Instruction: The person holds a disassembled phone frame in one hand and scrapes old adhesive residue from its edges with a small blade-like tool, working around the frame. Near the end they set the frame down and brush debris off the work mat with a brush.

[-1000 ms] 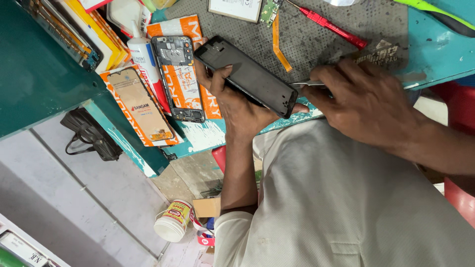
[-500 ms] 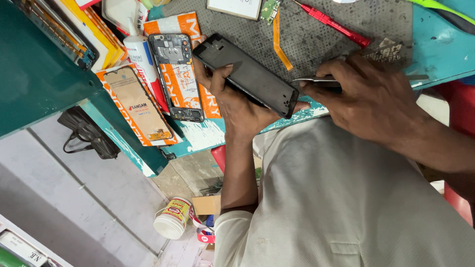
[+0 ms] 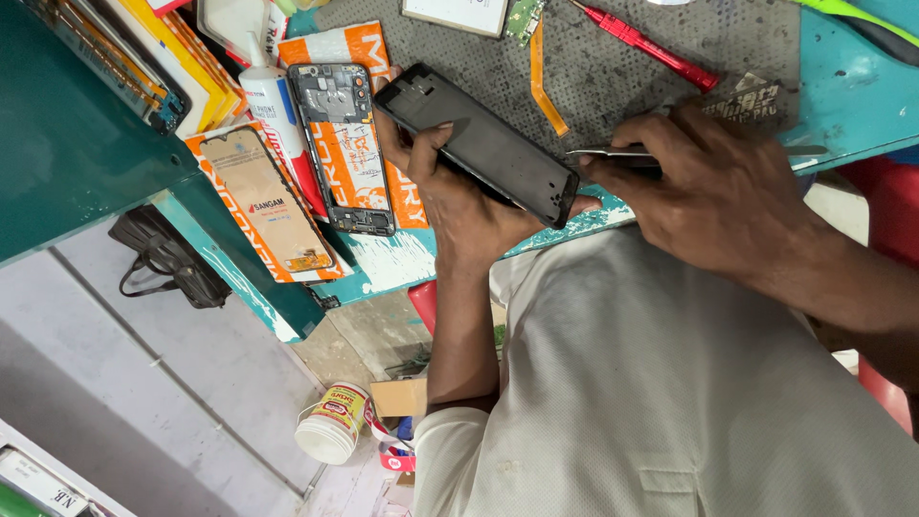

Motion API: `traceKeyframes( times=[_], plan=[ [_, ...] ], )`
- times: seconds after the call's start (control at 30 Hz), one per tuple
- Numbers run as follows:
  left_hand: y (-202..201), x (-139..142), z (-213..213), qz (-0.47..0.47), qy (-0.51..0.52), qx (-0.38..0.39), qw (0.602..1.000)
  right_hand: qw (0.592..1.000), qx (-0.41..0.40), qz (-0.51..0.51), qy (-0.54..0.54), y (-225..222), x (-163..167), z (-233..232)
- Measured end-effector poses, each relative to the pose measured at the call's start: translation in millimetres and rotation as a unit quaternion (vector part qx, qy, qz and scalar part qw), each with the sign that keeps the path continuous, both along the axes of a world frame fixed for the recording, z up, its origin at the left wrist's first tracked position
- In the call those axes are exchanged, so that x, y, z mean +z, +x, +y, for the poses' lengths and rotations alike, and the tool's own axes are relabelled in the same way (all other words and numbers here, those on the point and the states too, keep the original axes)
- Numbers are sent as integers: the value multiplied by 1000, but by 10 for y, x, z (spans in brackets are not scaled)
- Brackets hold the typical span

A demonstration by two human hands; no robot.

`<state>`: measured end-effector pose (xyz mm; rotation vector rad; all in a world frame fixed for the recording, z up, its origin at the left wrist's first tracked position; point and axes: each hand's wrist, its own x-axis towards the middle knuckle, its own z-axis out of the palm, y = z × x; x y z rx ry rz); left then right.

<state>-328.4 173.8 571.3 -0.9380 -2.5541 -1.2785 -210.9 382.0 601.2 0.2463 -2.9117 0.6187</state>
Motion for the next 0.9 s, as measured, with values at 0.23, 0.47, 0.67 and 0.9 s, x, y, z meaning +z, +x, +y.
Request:
traceKeyframes(
  times=[0.23, 0.47, 0.67, 0.9],
  plan=[
    [-9, -27, 51, 11, -11, 5, 1000, 1000, 3, 4, 2, -10, -43, 47],
    [57, -113, 53, 1, -12, 10, 1000, 1000, 2, 24, 16, 13, -59, 49],
    [153, -170, 8, 19, -10, 3, 1000, 1000, 1, 2, 7, 46, -16, 19],
    [43, -34, 73, 32, -6, -31, 999, 1000, 5, 21, -9, -317, 194, 66]
  ],
)
